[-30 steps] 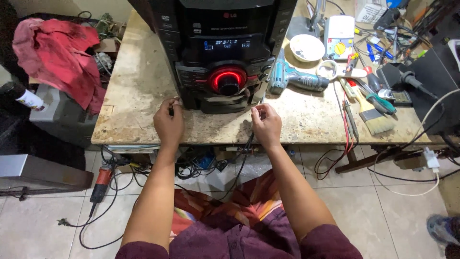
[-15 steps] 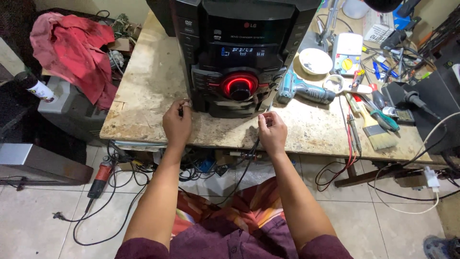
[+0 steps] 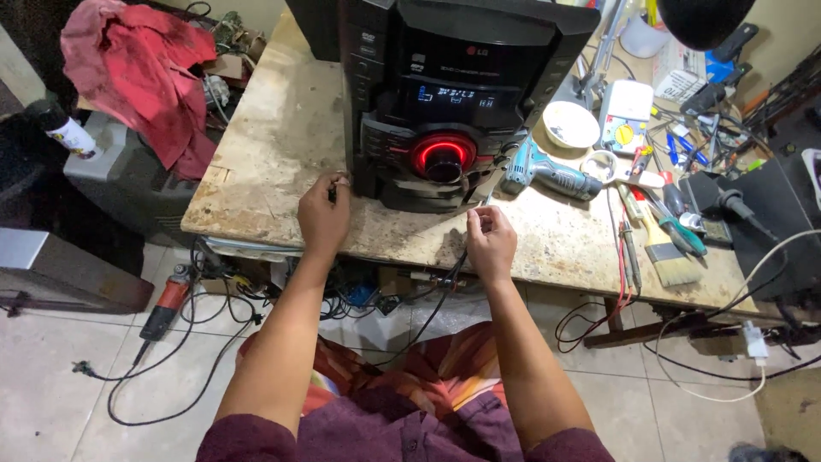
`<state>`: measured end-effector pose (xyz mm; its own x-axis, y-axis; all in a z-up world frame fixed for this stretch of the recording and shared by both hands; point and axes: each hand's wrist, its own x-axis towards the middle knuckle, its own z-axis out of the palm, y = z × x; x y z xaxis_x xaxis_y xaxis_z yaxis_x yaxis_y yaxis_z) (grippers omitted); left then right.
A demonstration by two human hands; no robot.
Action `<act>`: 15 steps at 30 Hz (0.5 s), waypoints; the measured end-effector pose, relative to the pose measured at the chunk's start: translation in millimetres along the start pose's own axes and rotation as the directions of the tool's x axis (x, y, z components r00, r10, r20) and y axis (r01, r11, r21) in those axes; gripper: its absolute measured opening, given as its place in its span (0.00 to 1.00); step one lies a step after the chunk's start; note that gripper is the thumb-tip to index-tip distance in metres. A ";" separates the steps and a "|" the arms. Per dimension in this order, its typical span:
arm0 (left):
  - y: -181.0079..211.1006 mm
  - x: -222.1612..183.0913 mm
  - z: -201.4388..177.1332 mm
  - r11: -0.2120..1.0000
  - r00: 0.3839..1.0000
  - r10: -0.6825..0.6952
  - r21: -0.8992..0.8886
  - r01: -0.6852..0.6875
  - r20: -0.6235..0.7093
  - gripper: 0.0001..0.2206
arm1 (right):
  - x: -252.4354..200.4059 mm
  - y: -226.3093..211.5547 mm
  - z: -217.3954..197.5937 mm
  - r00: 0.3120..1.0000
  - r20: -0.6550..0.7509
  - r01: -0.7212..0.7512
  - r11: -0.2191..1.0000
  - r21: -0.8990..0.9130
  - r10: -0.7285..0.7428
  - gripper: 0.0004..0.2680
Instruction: Operating the front panel controls of a stereo system, including plugging in cables, pressing buttons, and rotating the main dial.
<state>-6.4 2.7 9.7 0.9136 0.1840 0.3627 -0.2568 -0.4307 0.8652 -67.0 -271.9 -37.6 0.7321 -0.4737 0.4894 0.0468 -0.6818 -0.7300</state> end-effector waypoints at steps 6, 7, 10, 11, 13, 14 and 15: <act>4.9 -1.9 -3.3 1.000 1.000 0.011 0.024 -0.011 -0.012 0.11 | -0.2 0.6 -1.1 1.000 0.013 -0.009 1.000 -0.012 0.009 0.05; 2.2 -2.0 -2.2 1.000 1.000 0.007 0.023 -0.006 -0.017 0.11 | -0.6 1.0 -0.9 1.000 0.018 -0.003 1.000 -0.013 0.004 0.05; 0.2 -1.3 -0.8 1.000 1.000 0.010 0.004 -0.010 -0.014 0.12 | -0.6 1.4 -0.2 1.000 0.016 -0.001 1.000 -0.014 0.001 0.04; 2.6 -2.2 -1.5 1.000 1.000 0.010 0.010 -0.010 -0.017 0.11 | -0.2 1.3 -0.4 1.000 0.017 -0.001 1.000 -0.017 0.001 0.04; 2.4 -2.8 -1.9 1.000 1.000 0.014 0.019 -0.013 -0.014 0.11 | -1.0 0.4 0.0 1.000 0.015 -0.008 1.000 -0.019 0.008 0.04; 0.2 -2.4 -0.7 1.000 1.000 0.013 0.021 -0.013 -0.011 0.11 | -1.0 0.0 0.3 1.000 0.011 -0.009 1.000 -0.017 0.009 0.04; -2.0 -1.9 0.7 1.000 1.000 0.012 0.022 -0.012 -0.009 0.11 | -0.9 -0.2 0.3 1.000 0.007 -0.011 1.000 -0.016 0.011 0.05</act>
<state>-7.4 2.5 7.1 0.9075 0.1867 0.3764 -0.2606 -0.4524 0.8529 -67.4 -271.2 -38.1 0.7371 -0.4774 0.4783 0.0281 -0.6855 -0.7275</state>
